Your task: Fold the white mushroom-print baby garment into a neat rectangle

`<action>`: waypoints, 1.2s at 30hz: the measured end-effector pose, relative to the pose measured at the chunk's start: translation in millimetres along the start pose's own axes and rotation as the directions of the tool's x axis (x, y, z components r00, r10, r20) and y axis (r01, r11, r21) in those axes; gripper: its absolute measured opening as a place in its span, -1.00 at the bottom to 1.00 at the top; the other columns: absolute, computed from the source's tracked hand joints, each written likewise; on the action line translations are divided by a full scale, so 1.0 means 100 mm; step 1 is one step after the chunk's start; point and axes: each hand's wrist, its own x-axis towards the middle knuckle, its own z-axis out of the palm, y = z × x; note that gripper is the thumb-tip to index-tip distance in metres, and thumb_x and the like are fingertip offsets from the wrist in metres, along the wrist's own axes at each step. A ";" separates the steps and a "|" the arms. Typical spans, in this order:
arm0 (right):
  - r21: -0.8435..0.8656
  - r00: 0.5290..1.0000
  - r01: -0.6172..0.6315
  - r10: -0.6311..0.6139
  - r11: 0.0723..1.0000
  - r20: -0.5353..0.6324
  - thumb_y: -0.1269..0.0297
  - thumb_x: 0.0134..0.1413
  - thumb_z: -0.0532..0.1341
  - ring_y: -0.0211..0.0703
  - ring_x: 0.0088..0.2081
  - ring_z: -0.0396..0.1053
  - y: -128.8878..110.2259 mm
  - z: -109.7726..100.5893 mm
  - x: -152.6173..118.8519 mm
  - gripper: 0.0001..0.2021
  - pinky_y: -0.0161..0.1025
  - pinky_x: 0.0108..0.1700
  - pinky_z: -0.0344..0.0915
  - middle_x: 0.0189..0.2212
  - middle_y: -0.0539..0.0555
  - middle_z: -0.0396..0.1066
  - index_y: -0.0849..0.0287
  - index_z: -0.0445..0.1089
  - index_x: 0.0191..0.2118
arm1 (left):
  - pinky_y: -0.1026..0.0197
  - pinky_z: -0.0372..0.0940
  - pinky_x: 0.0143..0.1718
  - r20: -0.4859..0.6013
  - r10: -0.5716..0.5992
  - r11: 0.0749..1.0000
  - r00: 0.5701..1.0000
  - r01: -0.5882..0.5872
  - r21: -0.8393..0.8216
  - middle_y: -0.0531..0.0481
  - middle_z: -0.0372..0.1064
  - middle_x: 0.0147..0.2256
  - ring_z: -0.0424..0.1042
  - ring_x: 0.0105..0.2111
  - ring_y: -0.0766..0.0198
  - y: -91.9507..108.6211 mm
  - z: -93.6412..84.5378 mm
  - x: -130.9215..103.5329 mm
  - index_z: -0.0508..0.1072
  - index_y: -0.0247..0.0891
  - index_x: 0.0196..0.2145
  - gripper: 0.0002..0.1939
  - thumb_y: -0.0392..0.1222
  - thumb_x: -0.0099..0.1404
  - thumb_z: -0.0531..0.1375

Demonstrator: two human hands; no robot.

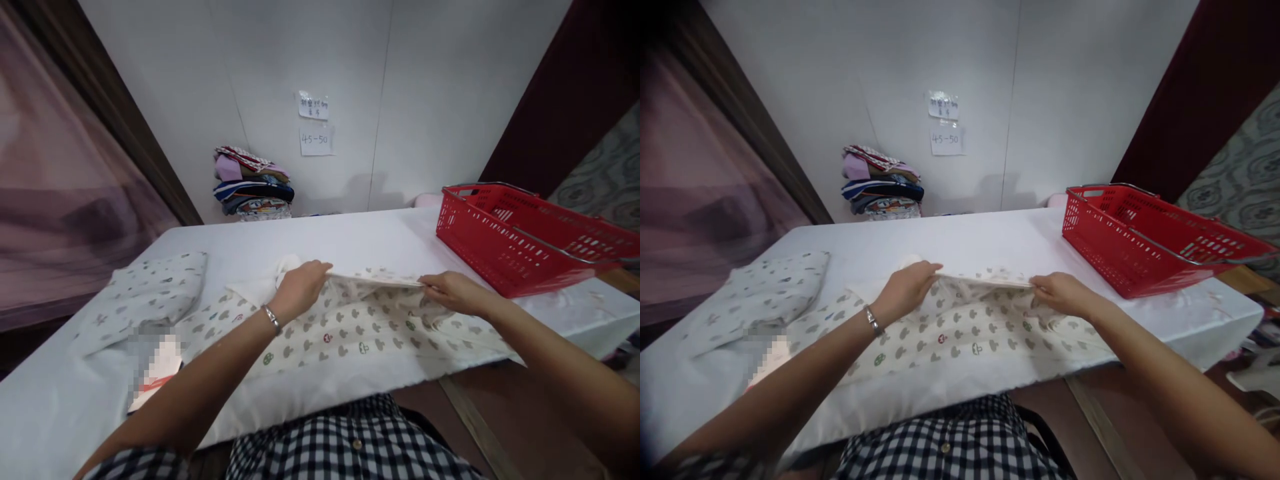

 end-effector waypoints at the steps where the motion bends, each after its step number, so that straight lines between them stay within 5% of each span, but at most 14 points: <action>1: 0.024 1.000 0.006 -0.007 1.000 0.018 0.13 0.09 0.00 -0.16 -0.48 0.32 0.00 0.00 0.00 -0.70 -0.29 -0.39 0.16 -0.54 0.05 0.42 0.13 0.43 -0.30 | 0.20 0.22 -0.28 0.034 0.003 1.000 0.999 -0.004 0.014 -0.08 0.35 -0.17 0.33 -0.14 0.17 0.00 0.01 -0.01 0.30 -0.18 -0.04 -0.72 -0.20 0.37 -0.09; 12: 0.186 0.990 0.053 -0.027 0.981 -0.139 0.18 0.05 0.02 -0.07 -0.21 0.38 0.10 0.17 0.17 -0.71 -0.20 -0.14 0.27 -0.20 0.14 0.44 0.16 0.47 -0.31 | 0.22 0.21 -0.32 0.092 -0.091 0.966 0.992 0.110 -0.234 0.02 0.40 -0.27 0.38 -0.30 0.24 0.08 0.06 -0.04 0.34 -0.19 -0.23 -0.77 -0.15 0.36 -0.09; 17: 0.317 0.983 -0.108 0.149 0.942 -0.108 0.28 0.02 -0.03 -0.20 -0.54 0.32 -0.06 0.39 0.34 -0.56 -0.25 -0.40 0.28 -0.53 0.00 0.42 0.21 0.38 -0.01 | 0.19 0.24 -0.32 0.163 -0.070 0.984 0.984 0.095 -0.151 -0.04 0.42 -0.27 0.40 -0.28 0.20 0.34 0.15 -0.02 0.36 -0.22 -0.25 -0.77 -0.17 0.34 -0.07; 25: 0.387 0.965 0.230 -0.260 0.893 0.025 0.30 0.00 0.05 -0.05 -0.15 0.38 -0.74 0.71 0.43 -0.55 -0.15 -0.11 0.28 -0.10 0.03 0.44 0.00 0.30 0.07 | 0.16 0.28 -0.27 0.150 0.052 0.989 0.987 -0.030 -0.146 -0.05 0.44 -0.23 0.42 -0.20 0.17 0.68 0.40 0.03 0.34 -0.19 -0.18 -0.79 -0.19 0.33 -0.05; 36: 0.418 0.972 0.141 -0.207 0.897 0.115 0.01 0.10 0.03 -0.09 -0.42 0.39 -0.73 0.76 0.39 -0.67 -0.21 -0.38 0.33 -0.50 0.01 0.45 0.03 0.46 -0.22 | 0.16 0.26 -0.26 0.174 0.090 0.971 0.981 -0.048 -0.235 0.00 0.44 -0.21 0.41 -0.21 0.17 0.46 0.38 -0.04 0.29 -0.13 -0.08 -0.73 -0.09 0.25 0.08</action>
